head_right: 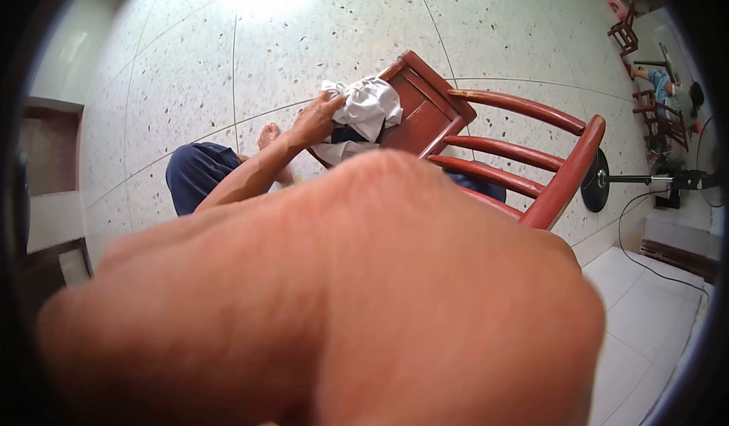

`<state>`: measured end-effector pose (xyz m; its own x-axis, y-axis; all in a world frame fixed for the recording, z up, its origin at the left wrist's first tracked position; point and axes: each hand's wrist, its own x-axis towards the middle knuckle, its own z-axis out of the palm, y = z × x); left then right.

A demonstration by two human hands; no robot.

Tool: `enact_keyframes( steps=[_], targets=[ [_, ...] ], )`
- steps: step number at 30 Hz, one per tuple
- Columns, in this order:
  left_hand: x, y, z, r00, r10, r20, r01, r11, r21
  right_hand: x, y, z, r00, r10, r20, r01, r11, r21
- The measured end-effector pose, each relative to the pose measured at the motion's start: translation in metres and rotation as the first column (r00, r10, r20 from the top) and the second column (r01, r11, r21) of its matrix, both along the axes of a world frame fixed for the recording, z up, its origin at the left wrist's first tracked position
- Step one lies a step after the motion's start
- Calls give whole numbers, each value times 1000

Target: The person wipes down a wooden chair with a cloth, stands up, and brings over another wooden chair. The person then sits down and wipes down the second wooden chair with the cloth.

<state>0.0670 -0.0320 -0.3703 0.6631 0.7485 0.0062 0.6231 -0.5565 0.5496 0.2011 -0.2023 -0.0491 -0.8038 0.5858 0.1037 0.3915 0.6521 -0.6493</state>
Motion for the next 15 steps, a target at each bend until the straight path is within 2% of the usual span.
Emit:
enact_keyframes(
  steps=[1, 3, 5, 6, 8, 9, 10, 11, 12, 13, 14, 15],
  targets=[
    [-5, 0, 1, 1000, -7, -21, 6, 997, -76, -1, 1, 0, 1000, -3, -16, 3, 1000, 2],
    [-13, 0, 1, 999, -41, 20, 42, 999, -28, -3, 1, 1, 999, 2, -55, -1, 1000, 16],
    [-17, -13, 15, 989, -18, -147, 13, 999, -32, -4, 4, 6, 995, 9, -101, -5, 999, 39],
    [-16, -14, 0, 973, -41, -229, 59, 996, 73, -4, 4, 8, 992, 10, -122, -4, 999, 53],
    [-11, -48, 34, 946, -27, -324, 69, 991, 118, -7, 7, 9, 993, -6, -120, 19, 994, 107],
    [-7, -64, 39, 940, -28, -340, 87, 983, 161, -8, 11, 7, 997, -51, -53, 59, 985, 160],
    [-6, -73, 26, 939, -63, -338, 115, 984, 136, -6, 15, 8, 974, -138, 180, 102, 975, 196],
    [-11, -81, 5, 938, -168, -302, 215, 968, 131, 9, 21, -6, 990, -109, 87, 76, 944, 321],
    [-14, -84, -17, 927, -268, -262, 310, 941, 137, 18, 27, -6, 951, -184, 247, 118, 958, 260],
    [-10, -94, 0, 941, -279, -190, 298, 951, 81, 28, 33, -7, 878, -236, 416, 156, 964, 217],
    [-7, -104, 19, 951, -285, -116, 290, 957, 23, 42, 38, -13, 912, -255, 320, 195, 958, 208],
    [0, -111, 53, 942, -225, -248, 200, 972, -124, 48, 46, -15, 882, -286, 376, 230, 955, 187]
  ],
)
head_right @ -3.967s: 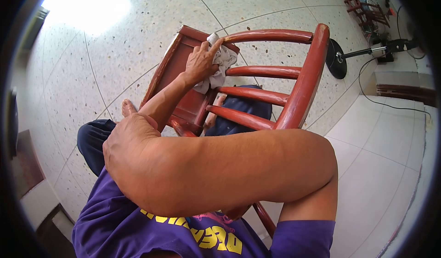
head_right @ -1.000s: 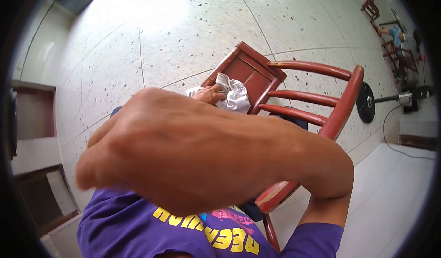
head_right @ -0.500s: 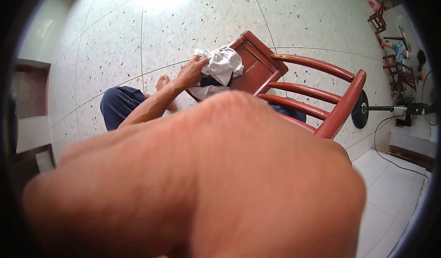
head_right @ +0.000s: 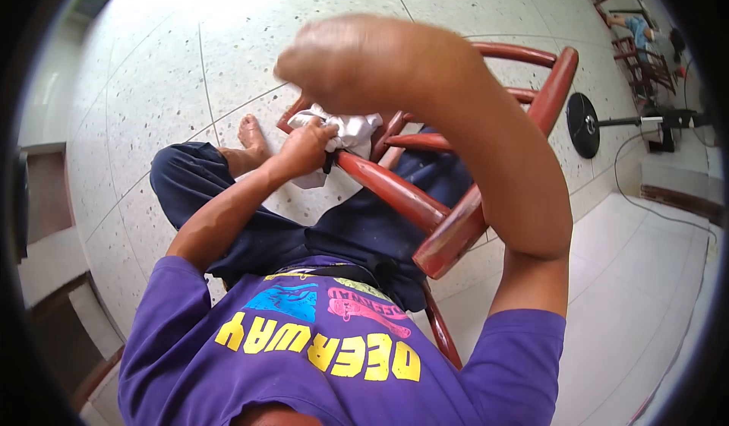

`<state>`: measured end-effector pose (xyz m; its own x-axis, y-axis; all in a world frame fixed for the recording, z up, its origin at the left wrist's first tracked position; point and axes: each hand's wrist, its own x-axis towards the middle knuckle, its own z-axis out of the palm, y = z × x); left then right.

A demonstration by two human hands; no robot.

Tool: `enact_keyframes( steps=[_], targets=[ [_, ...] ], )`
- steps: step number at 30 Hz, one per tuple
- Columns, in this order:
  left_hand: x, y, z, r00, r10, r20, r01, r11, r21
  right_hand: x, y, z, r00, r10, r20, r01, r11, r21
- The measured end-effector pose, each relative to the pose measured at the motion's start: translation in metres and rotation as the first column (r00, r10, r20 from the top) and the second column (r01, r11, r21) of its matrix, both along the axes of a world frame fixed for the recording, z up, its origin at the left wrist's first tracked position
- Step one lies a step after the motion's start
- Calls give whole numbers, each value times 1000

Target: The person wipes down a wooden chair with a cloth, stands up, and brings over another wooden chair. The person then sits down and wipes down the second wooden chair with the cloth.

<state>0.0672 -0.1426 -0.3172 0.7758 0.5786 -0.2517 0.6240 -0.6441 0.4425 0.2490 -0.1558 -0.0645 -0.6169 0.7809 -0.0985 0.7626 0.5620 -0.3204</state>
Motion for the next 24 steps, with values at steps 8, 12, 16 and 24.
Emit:
enact_keyframes(
  steps=[8, 12, 16, 24],
  targets=[
    [9, 10, 168, 956, 8, 293, 170, 800, -576, 9, 8, 61, 993, -103, 57, 116, 939, -325],
    [47, -39, 194, 448, -23, 894, 604, 745, -283, 19, -8, 63, 983, -184, -9, 182, 978, -98],
    [56, -73, 156, 409, -290, 865, 533, 845, 32, 22, -20, 66, 969, -237, -75, 244, 964, 102],
    [-6, 3, 36, 874, -193, 447, 284, 948, -147, 27, 1, 39, 956, -253, -148, 271, 956, 114]
  ],
)
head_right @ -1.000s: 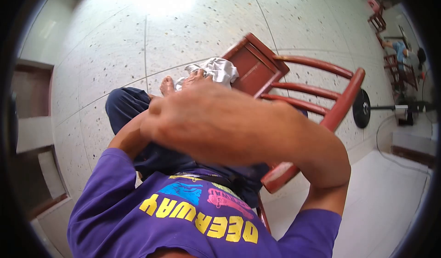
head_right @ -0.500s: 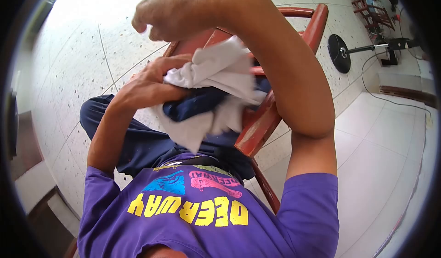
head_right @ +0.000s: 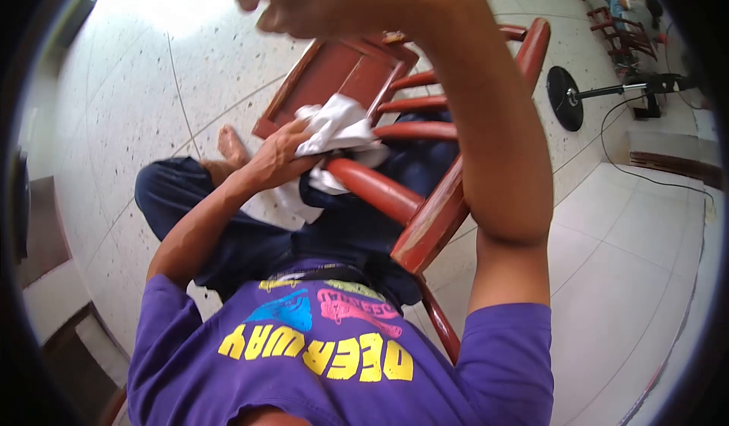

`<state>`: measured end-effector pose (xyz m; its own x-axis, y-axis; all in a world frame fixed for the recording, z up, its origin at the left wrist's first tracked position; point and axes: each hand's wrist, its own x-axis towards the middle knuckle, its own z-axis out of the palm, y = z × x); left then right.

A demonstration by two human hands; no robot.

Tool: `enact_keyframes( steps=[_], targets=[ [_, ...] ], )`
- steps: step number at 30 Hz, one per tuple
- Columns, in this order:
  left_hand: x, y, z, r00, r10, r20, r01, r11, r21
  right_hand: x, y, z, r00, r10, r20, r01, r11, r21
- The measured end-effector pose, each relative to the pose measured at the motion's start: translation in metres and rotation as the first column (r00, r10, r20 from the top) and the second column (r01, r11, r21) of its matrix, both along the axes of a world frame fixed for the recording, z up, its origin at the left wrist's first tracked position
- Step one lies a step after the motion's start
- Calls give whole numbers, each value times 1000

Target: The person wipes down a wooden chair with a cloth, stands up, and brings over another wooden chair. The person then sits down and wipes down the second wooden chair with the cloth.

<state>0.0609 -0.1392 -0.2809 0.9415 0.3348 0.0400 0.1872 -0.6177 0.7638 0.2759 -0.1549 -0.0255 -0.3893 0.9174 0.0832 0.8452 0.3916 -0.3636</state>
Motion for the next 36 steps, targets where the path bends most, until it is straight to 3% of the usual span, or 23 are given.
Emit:
enact_keyframes(
  steps=[1, 2, 3, 4, 5, 6, 7, 9, 10, 11, 12, 16, 18, 20, 21, 23, 24, 26, 27, 30, 32, 34, 36],
  targets=[
    [-13, 9, -36, 1000, -1, 5, 1, 994, 106, 6, 5, -20, 997, 44, -61, -35, 990, 135],
    [-25, 19, -56, 940, -34, -339, 120, 965, 234, 14, 12, -26, 973, 232, 7, -227, 944, 241],
    [-31, 23, -66, 954, -147, -261, 213, 946, 243, 16, 9, -29, 968, 249, 36, -251, 945, 211],
    [-33, 21, -60, 952, -198, -233, 283, 861, 424, 15, 6, -30, 958, 279, 71, -287, 938, 196],
    [-33, 27, -69, 953, -198, -230, 261, 920, 293, 15, 5, -39, 962, 260, 83, -269, 952, 145],
    [-30, 26, -51, 957, -76, -280, 102, 992, 78, 11, 6, -43, 965, 245, 88, -253, 962, 98],
    [-25, 26, -55, 952, -11, -307, 37, 996, 80, 2, 5, -31, 974, 201, 100, -199, 979, -30],
    [-15, 16, -69, 981, 126, -147, -113, 989, 94, -17, 1, -8, 989, 134, 69, -113, 963, -246],
    [-8, 14, -70, 990, 110, -92, -108, 994, 27, -23, 0, 0, 994, 104, 22, -90, 937, -337],
    [-1, 15, -65, 996, 45, 81, -45, 999, 2, -25, 1, 1, 994, 98, 45, -76, 932, -355],
    [4, 19, -46, 995, -21, -93, 21, 1000, -8, -25, 3, 0, 994, 89, 68, -56, 925, -377],
    [19, 28, -27, 991, -110, -73, 91, 969, -229, -12, 6, -14, 990, 106, 90, -77, 957, -280],
    [18, 30, -12, 983, -76, -169, 15, 942, -334, -10, 7, -15, 989, 87, 123, -46, 951, -307],
    [17, 31, 4, 987, -111, -118, -5, 707, -707, -13, 7, -10, 990, 41, 134, -3, 961, -278],
    [14, 29, 35, 995, -60, -74, -17, 648, -761, -13, 8, -9, 990, 41, 133, -3, 961, -276],
    [15, 29, 60, 990, 27, 140, 109, 496, -862, -14, 8, -3, 996, 43, 83, -38, 998, -57],
    [15, 32, 74, 969, 74, 236, 183, 424, -887, -17, 6, 3, 996, 46, 82, -41, 998, -53],
    [16, 27, 125, 851, 384, 358, 257, 289, -922, -23, 1, 16, 978, -82, -190, 94, 994, 58],
    [16, 31, 144, 805, 456, 380, 257, 310, -916, -20, 2, 17, 976, -50, -211, 89, 980, 180],
    [23, 45, 207, 651, 582, 487, 295, 397, -869, -20, -7, 27, 901, -26, -434, 173, 937, 303],
    [35, 40, 234, 651, 552, 521, 310, 433, -846, -24, -18, 32, 885, -78, -459, 230, 930, 287],
    [54, 38, 249, 649, 513, 562, 326, 480, -814, -28, -27, 39, 869, -114, -482, 353, 825, 442],
    [68, 37, 250, 684, 315, 658, 581, 310, -752, -12, -40, 49, 835, -191, -516, 421, 826, 374]
  ],
)
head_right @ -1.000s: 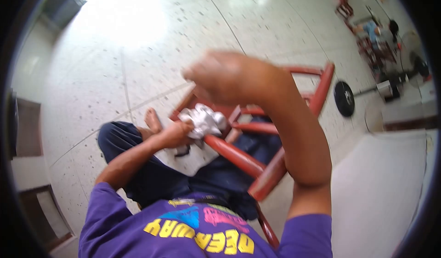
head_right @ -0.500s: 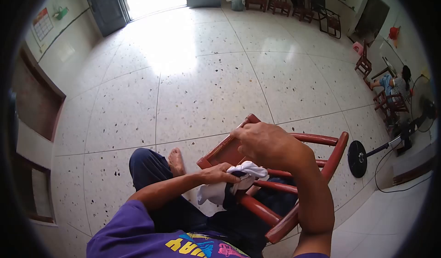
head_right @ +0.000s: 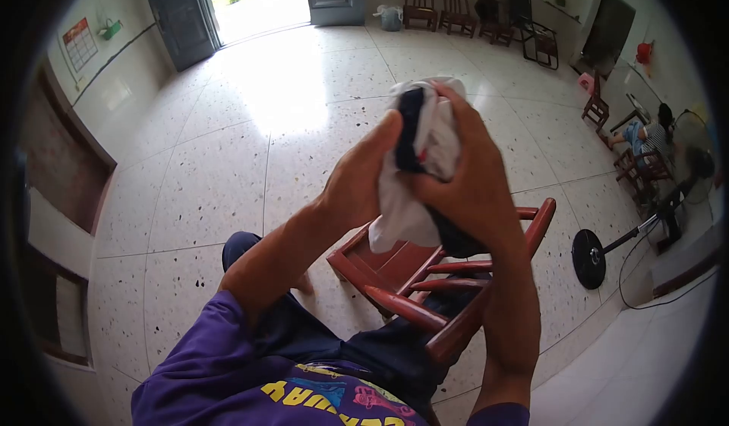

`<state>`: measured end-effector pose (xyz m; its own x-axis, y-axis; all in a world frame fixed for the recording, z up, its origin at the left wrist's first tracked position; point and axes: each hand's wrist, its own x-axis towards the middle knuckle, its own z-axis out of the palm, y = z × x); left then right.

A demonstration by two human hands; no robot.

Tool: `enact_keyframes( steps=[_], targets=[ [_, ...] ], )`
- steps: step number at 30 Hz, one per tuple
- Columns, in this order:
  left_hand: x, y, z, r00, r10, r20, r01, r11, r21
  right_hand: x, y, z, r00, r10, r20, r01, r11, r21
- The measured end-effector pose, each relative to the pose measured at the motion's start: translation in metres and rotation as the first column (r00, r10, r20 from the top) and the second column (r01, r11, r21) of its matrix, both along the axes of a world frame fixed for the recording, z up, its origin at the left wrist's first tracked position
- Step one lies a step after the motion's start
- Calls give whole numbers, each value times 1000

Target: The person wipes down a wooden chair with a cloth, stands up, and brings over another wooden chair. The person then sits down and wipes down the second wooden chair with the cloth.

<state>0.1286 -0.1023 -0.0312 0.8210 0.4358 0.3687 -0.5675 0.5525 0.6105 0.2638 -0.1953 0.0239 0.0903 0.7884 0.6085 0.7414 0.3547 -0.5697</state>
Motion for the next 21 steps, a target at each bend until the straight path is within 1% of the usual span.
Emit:
enact_keyframes(
  steps=[1, 2, 3, 4, 5, 6, 7, 8, 9, 10, 11, 12, 13, 14, 15, 17, 18, 20, 21],
  targets=[
    [-3, -8, 11, 1000, -7, 1, 7, 1000, -2, 10, -15, 6, 997, 10, -76, -13, 999, -36],
    [-4, -20, 24, 990, 72, -124, -38, 966, 255, 19, -31, 11, 988, 6, -152, -19, 997, -80],
    [-3, -34, 33, 961, 162, -222, -35, 873, 487, 26, -48, 17, 983, -56, -177, 42, 996, -80],
    [-1, -47, 34, 967, 114, -227, 1, 891, 453, 34, -67, 20, 971, -132, -197, 116, 989, -91],
    [0, -58, 34, 973, 130, -190, -23, 875, 483, 41, -85, 19, 950, -239, -201, 241, 970, -16],
    [0, -67, 34, 979, 140, -150, -44, 855, 516, 52, -106, 17, 894, -438, -96, 447, 886, 121],
    [-2, -84, 26, 958, 199, -204, -12, 744, 668, 76, -145, 18, 727, -582, -365, 656, 745, 119],
    [8, -94, 11, 975, 203, -85, -75, 669, 740, 92, -163, 14, 676, -453, -582, 637, 755, 153],
    [11, -107, 12, 974, 184, -130, 13, 532, 847, 107, -182, 10, 588, -282, -758, 633, 743, 215],
    [13, -120, 15, 969, 182, -168, 91, 367, 926, 109, -186, 3, 651, -263, -712, 624, 720, 305],
    [24, -136, -3, 980, 175, -89, 40, 266, 963, 110, -190, -4, 710, -246, -660, 604, 694, 392],
    [31, -149, -16, 982, 170, -82, 34, 266, 963, 106, -186, -9, 755, -426, -499, 646, 616, 452],
    [38, -160, -24, 972, 234, -36, 25, 49, 998, 102, -183, -14, 720, -603, -344, 679, 509, 530],
    [44, -162, -30, 958, 287, 17, 32, -166, 986, 101, -182, -17, 716, -634, -294, 666, 492, 561],
    [45, -160, -38, 959, 282, 17, 31, -165, 986, 100, -180, -20, 706, -664, -245, 651, 474, 593],
    [46, -157, -55, 943, 321, 84, 71, -444, 893, 98, -186, -28, 690, -686, -231, 653, 453, 607],
    [43, -154, -53, 945, 316, 79, 73, -441, 894, 100, -189, -30, 690, -672, -268, 668, 449, 594],
    [36, -144, -38, 956, 291, 49, 114, -517, 848, 111, -196, -28, 700, -607, -376, 692, 449, 565],
    [31, -135, -33, 957, 289, 20, 116, -447, 887, 117, -199, -25, 707, -558, -434, 699, 457, 551]
  ],
)
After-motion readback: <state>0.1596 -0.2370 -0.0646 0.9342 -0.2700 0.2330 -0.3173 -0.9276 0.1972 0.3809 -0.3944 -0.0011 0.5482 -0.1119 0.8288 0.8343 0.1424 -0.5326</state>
